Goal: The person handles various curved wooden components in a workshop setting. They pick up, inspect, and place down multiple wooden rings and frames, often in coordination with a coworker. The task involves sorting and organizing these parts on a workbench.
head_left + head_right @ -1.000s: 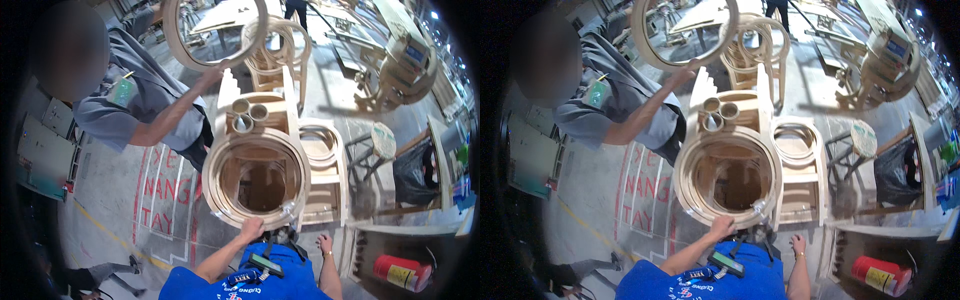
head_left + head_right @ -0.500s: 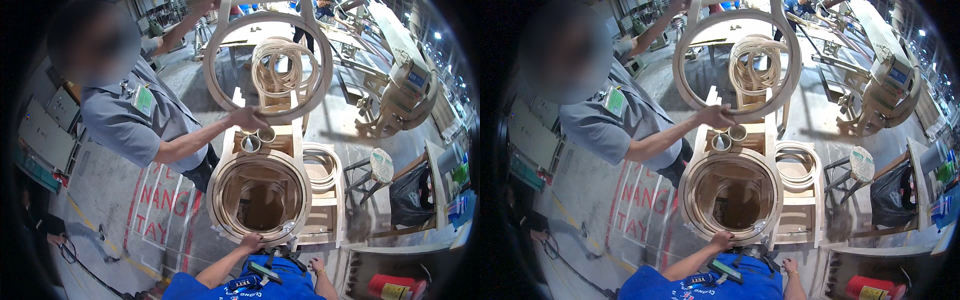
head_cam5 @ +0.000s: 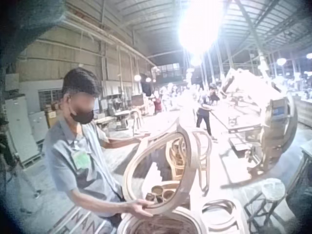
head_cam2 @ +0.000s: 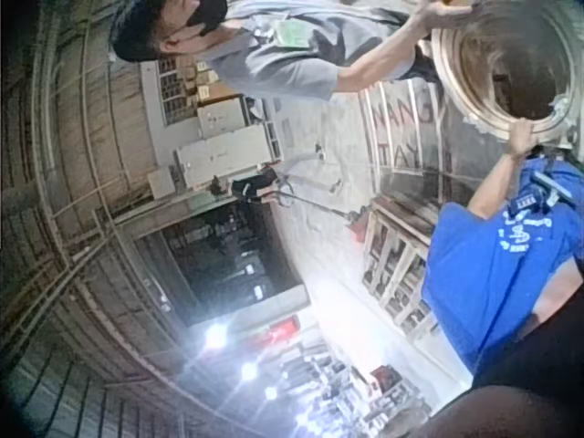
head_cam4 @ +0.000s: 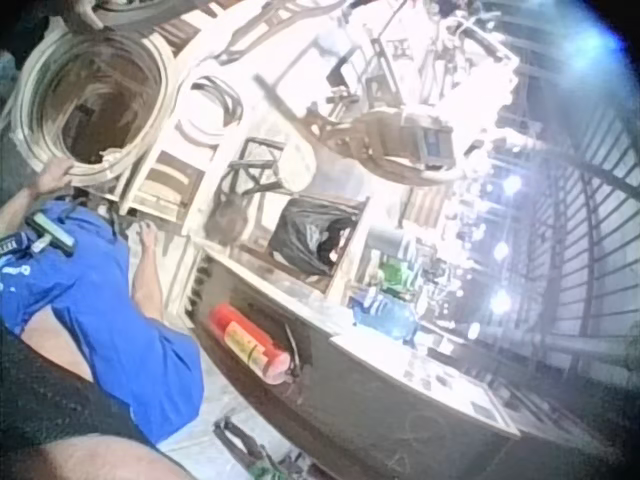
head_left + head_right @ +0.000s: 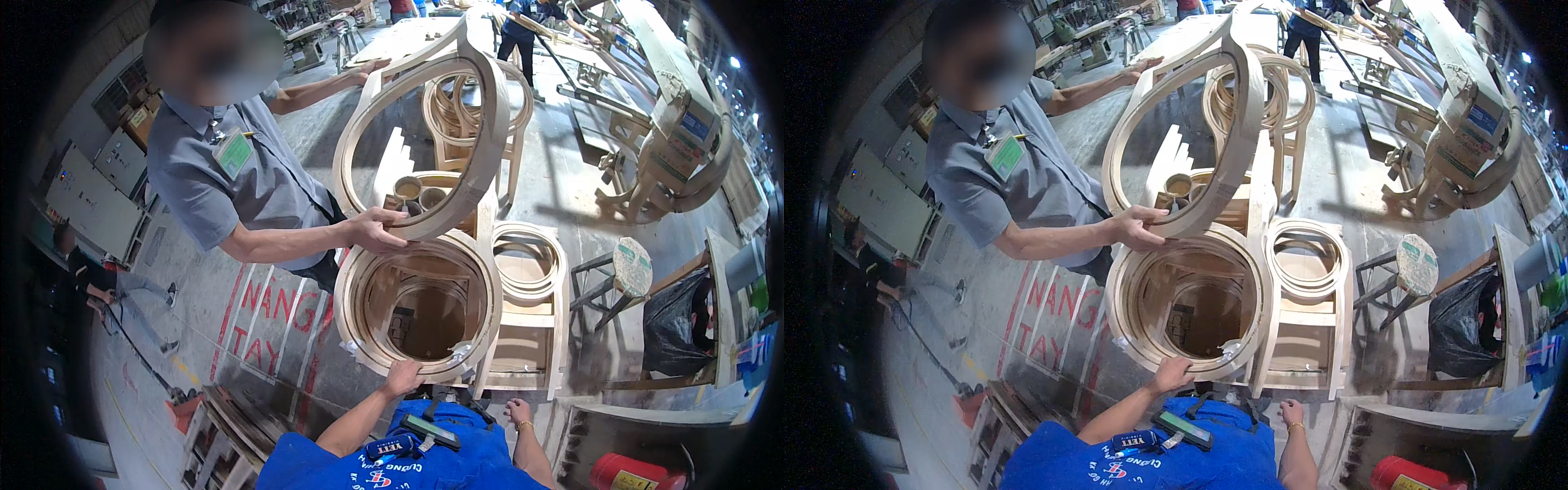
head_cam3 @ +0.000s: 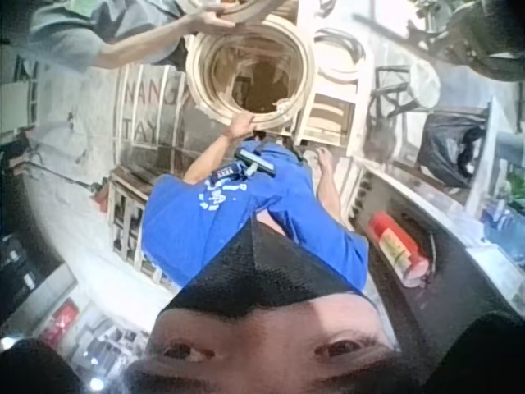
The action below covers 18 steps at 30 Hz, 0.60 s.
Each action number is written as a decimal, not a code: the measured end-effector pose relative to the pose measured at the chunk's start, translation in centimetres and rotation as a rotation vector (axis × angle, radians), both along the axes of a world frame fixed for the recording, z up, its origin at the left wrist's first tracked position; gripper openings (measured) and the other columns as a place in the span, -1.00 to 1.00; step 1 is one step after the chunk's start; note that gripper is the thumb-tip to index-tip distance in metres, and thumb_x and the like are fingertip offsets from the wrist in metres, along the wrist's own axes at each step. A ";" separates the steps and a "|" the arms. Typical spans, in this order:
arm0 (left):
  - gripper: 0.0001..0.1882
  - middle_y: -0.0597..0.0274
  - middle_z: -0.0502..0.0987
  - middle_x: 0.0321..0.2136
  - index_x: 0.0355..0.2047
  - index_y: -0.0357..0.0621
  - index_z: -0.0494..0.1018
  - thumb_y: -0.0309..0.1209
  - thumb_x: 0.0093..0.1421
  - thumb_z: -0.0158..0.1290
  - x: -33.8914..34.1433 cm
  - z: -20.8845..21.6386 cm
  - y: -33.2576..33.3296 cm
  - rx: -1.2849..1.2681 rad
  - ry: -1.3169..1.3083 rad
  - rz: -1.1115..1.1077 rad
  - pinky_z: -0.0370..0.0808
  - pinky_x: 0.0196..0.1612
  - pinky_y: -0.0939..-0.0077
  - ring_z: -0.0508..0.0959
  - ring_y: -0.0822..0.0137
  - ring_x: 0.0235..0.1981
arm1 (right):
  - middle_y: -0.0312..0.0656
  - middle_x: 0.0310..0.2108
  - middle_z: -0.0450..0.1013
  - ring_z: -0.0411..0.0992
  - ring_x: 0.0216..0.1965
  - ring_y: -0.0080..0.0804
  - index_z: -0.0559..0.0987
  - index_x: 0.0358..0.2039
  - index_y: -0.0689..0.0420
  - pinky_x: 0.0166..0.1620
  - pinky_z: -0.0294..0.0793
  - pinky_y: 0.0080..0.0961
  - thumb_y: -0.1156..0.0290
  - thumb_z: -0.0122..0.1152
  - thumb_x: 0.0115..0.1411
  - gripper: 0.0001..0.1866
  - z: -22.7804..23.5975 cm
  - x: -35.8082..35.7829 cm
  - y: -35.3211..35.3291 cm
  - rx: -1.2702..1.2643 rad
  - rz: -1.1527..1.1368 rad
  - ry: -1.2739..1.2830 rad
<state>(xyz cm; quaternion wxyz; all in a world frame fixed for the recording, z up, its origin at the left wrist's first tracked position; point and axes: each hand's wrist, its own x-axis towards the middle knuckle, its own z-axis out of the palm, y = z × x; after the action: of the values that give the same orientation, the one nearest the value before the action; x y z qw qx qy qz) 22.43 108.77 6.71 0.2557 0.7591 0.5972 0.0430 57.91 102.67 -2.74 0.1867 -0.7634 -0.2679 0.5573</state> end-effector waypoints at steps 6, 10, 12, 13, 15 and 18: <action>-0.68 0.00 0.48 -0.37 -0.40 -0.19 0.45 -0.20 -0.07 0.01 0.8 1.2 0.1 -0.012 0.048 0.008 0.36 -0.22 0.13 0.46 0.00 -0.26 | -0.13 -0.46 0.47 0.49 -0.54 -0.30 0.46 -0.25 0.22 -0.64 0.44 -0.45 0.42 0.08 -0.02 -0.72 0.1 0.2 -0.5 0.096 0.160 -0.029; -0.65 0.01 0.48 -0.36 -0.36 -0.17 0.46 -0.17 -0.08 0.01 0.7 0.5 -0.5 -0.039 0.002 0.041 0.35 -0.20 0.11 0.47 0.03 -0.26 | -0.10 -0.49 0.47 0.49 -0.55 -0.28 0.45 -0.25 0.26 -0.65 0.45 -0.45 0.46 0.09 -0.05 -0.71 -1.2 0.7 -0.8 0.003 -0.025 0.068; -0.61 0.00 0.48 -0.32 -0.32 -0.15 0.46 -0.13 -0.07 0.01 1.0 0.6 0.0 -0.124 0.014 0.005 0.35 -0.19 0.09 0.47 0.03 -0.23 | -0.10 -0.49 0.47 0.49 -0.57 -0.29 0.45 -0.26 0.26 -0.66 0.45 -0.44 0.48 0.09 -0.06 -0.70 -1.2 1.8 -1.4 -0.025 -0.035 0.054; -0.53 0.01 0.47 -0.25 -0.23 -0.11 0.44 -0.06 -0.08 0.03 1.0 0.4 0.0 -0.185 0.024 -0.003 0.30 -0.12 0.05 0.44 0.07 -0.14 | -0.10 -0.49 0.47 0.49 -0.58 -0.29 0.45 -0.26 0.26 -0.67 0.45 -0.44 0.50 0.10 -0.07 -0.70 -1.3 1.8 -1.6 -0.035 -0.041 0.062; -0.43 0.07 0.44 -0.18 -0.13 -0.04 0.40 0.02 -0.12 0.05 1.0 0.1 0.0 -0.177 -0.036 0.012 0.21 -0.08 0.03 0.39 0.14 -0.07 | -0.13 -0.52 0.45 0.47 -0.61 -0.32 0.45 -0.26 0.26 -0.70 0.42 -0.44 0.53 0.09 -0.07 -0.71 -1.7 2.0 -0.8 -0.001 -0.043 0.050; -0.35 0.13 0.42 -0.14 -0.06 0.02 0.35 0.06 -0.15 0.08 0.8 -0.8 -0.1 -0.221 -0.107 0.046 0.14 -0.07 0.06 0.36 0.18 -0.04 | -0.17 -0.52 0.43 0.46 -0.63 -0.34 0.44 -0.27 0.24 -0.72 0.37 -0.48 0.53 0.08 -0.06 -0.73 -2.1 2.3 -0.9 0.018 -0.058 0.033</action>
<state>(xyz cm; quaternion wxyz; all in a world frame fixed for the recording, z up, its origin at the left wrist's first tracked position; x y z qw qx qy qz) 23.19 108.68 5.94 0.3681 0.7089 0.6012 0.0233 60.22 101.74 -4.85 0.2139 -0.7598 -0.2476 0.5618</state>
